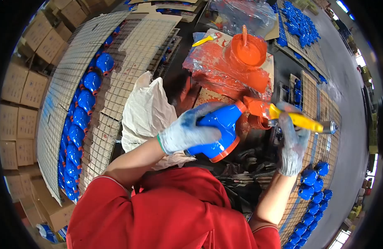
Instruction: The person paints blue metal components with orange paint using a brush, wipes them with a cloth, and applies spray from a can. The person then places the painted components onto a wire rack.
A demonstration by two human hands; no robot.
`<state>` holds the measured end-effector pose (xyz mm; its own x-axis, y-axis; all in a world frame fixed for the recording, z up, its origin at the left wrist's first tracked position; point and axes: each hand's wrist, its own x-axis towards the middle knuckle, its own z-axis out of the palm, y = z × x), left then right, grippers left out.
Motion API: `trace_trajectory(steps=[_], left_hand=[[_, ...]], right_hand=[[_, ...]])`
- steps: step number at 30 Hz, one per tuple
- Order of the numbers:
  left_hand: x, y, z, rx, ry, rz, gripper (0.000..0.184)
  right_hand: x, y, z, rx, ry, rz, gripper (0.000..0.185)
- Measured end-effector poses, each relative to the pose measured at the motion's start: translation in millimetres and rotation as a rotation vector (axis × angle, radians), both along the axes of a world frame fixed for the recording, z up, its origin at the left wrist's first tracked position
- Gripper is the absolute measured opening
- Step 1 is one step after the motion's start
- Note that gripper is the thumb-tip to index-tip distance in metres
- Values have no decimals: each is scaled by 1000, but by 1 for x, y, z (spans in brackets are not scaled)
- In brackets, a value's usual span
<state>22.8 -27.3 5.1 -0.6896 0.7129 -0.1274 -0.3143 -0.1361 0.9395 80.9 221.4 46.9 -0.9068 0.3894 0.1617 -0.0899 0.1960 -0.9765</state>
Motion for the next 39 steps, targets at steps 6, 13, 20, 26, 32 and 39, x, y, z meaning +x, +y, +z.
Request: trace_trajectory(steps=[6,13,20,26,32,39], left_hand=[[7,7,3,-548,1108,22,66],[5,3,-5,-592,1068,39,67],[-6,-5,-26,46,-311,-49,64],[7,-1,-21,618,-985,-211,60],[-8,0,-37,379,-646,-92,64],[-29,25,-18,119,-711,23,60]], right_hand=[[-34,-17,25,315,-339,116,27],[-9,-39,24,428,-191,123,17],[22,-14,-5,222,114,126,17],[20,13,-43,-174,108,72,21],[8,9,-21,-163,-40,2,27],[-9,1,-6,-95,-7,10,23]])
